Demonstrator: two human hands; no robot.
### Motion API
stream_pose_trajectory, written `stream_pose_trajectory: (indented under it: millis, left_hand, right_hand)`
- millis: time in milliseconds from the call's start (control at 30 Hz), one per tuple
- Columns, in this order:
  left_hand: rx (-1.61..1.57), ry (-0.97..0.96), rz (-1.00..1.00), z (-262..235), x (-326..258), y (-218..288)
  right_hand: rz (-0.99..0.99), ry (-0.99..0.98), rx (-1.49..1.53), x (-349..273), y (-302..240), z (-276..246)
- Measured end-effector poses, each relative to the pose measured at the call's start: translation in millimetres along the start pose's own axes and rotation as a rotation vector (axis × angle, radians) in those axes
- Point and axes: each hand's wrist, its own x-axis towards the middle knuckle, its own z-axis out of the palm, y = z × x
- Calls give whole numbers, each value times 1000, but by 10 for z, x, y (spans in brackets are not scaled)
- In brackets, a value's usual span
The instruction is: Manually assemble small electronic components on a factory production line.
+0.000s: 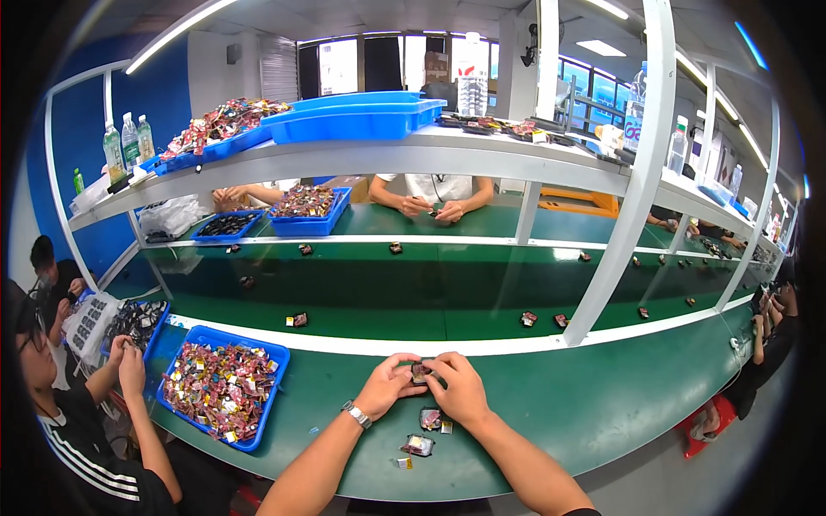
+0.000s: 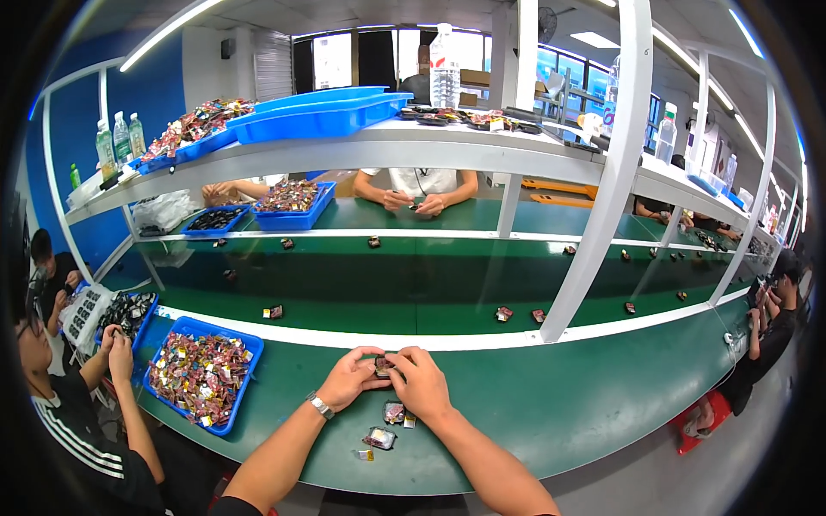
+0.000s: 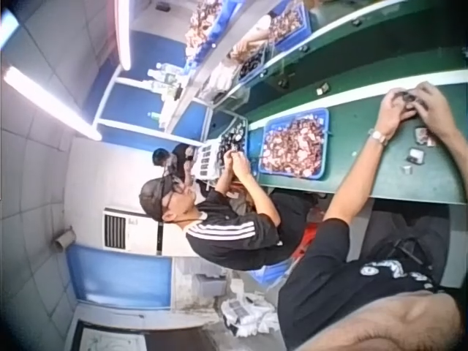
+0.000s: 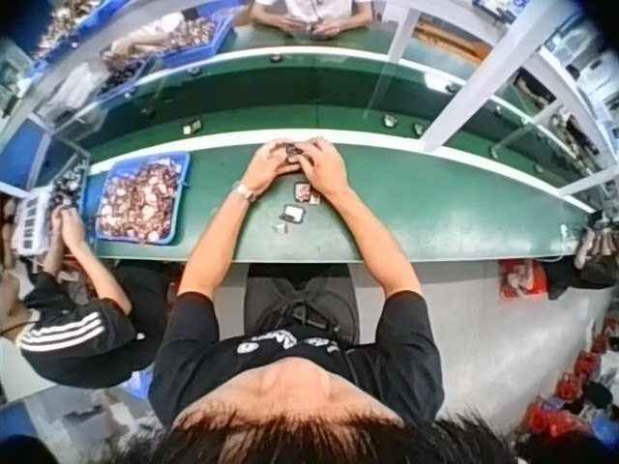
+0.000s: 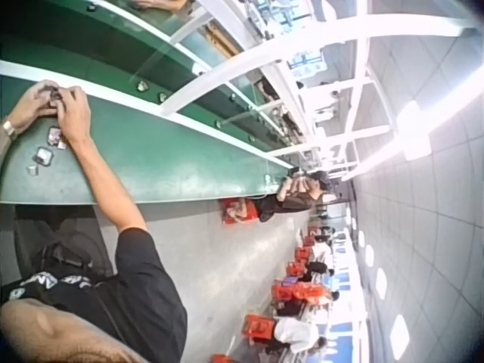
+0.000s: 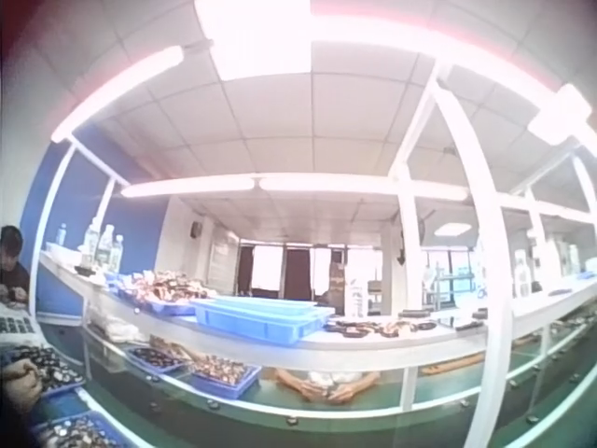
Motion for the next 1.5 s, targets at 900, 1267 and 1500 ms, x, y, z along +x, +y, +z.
stream_pose_trajectory:
  millis: [900,1267,1500]
  left_hand:
    - [67,-128,-21,-17,-7,-1]
    - [40,-92,-39,-49,3,-30]
    - [-10,-112,-19,-70,12,-63]
  right_hand:
    - [-10,-219,160,53,95,-140]
    - [-37,-162,135,7,70,-111]
    - [-34,-152,157,-19,50,-88]
